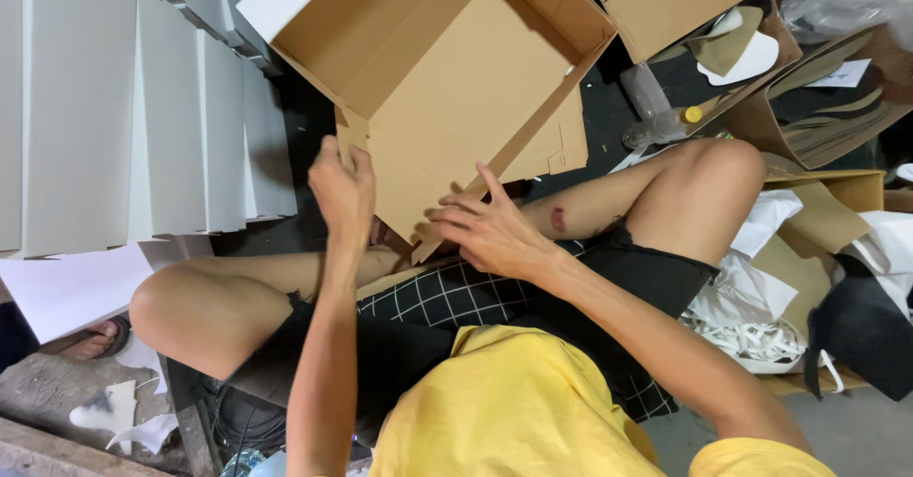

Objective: The person assembles a cardboard box by folding the flaps and securing them with white adhesive tape. They repeat this process for multiple boxes, folding the sides and taping the seams to form the box structure.

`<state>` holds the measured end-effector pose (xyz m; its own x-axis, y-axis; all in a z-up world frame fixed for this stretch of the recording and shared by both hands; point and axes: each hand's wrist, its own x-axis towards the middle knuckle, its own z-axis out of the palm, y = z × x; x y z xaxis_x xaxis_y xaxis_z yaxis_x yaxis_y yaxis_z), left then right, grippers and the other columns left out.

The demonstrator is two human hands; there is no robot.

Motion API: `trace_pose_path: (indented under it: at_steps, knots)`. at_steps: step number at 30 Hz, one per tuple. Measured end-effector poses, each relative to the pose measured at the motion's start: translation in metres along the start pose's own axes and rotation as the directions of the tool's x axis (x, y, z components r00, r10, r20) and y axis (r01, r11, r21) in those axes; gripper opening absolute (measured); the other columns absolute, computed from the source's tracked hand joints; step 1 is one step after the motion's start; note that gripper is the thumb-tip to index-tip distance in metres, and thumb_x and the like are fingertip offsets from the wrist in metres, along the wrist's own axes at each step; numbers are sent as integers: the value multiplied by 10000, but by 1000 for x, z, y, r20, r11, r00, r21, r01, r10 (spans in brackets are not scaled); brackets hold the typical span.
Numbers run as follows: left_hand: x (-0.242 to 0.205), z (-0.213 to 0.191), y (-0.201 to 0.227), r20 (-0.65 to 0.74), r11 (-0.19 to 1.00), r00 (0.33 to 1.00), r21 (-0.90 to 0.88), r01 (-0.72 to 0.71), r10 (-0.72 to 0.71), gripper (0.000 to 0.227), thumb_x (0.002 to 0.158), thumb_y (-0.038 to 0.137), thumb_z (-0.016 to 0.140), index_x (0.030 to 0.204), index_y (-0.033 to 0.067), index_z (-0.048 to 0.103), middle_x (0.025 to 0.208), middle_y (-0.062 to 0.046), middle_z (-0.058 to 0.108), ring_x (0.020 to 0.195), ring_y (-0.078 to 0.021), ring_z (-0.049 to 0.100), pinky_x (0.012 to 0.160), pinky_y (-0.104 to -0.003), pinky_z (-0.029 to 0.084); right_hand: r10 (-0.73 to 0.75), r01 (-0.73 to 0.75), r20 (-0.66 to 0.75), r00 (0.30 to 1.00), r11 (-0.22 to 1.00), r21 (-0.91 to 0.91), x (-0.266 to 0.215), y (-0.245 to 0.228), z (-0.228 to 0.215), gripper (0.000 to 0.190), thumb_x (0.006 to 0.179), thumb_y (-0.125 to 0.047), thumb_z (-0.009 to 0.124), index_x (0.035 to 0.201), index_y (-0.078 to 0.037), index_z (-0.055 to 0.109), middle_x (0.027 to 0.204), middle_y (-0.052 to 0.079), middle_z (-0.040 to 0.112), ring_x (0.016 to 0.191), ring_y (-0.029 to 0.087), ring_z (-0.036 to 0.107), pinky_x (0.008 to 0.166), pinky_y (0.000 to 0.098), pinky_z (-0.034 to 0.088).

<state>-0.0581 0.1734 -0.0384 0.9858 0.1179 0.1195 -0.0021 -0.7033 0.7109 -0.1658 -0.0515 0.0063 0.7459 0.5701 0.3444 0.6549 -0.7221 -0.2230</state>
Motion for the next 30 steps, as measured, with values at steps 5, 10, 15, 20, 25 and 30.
trace_pose_path:
  at_steps: [5, 10, 15, 20, 25, 30]
  knots:
    - [-38, 14, 29, 98, 990, 991, -118, -80, 92, 266, 1058, 199, 523, 1191, -28, 561, 944, -313, 647, 902, -526, 693, 734, -553, 552, 6, -5, -34, 999, 1000, 8, -24, 33, 25, 125, 880, -324, 786, 922, -262, 686, 936, -110, 653, 1110, 108, 613, 1167, 606, 300]
    - [-33, -12, 38, 328, 942, 907, -287, -172, 266, 396, 1155, 288, 388, 1457, 46, 473, 1226, -256, 640, 1120, -476, 654, 879, -536, 555, 43, -36, -122, 992, 997, 61, -35, 56, 12, 59, 1002, -332, 713, 956, -298, 701, 998, -169, 714, 1067, 62, 636, 1128, 466, 307]
    - [9, -14, 30, 157, 546, 571, 177, -819, 806, 411, 1042, -59, 476, 1390, 128, 589, 1182, -117, 572, 979, -293, 609, 713, -354, 436, 28, -3, -158, 987, 988, 155, -41, 76, -2, 51, 999, -295, 728, 980, -269, 767, 953, -112, 760, 999, 96, 661, 1137, 478, 277]
    - [63, 7, -14, 336, 334, 435, 319, -887, 835, 280, 988, 121, 616, 1255, 202, 646, 1299, 24, 639, 970, -226, 638, 801, -355, 499, 47, -6, -236, 971, 985, 171, -53, 83, 1, 120, 1041, -304, 678, 966, -259, 760, 913, -90, 744, 931, 112, 676, 1133, 469, 311]
    - [69, 34, -17, 422, 393, 459, 237, -888, 782, 157, 1033, 288, 604, 1166, 235, 668, 1118, 5, 733, 1008, -257, 705, 884, -391, 507, 164, -126, -307, 937, 982, 139, -72, 100, 19, 175, 1057, -373, 670, 953, -265, 760, 873, -92, 739, 816, 124, 676, 1143, 461, 346]
    - [34, 75, -1, 168, 402, 482, 358, -843, 860, 83, 1014, 283, 660, 1090, 251, 660, 935, 53, 683, 826, -170, 710, 754, -325, 532, 390, -371, -346, 854, 921, 121, -67, 105, 1, 127, 1042, -249, 737, 967, -146, 744, 813, 32, 671, 822, 249, 637, 1197, 578, 261]
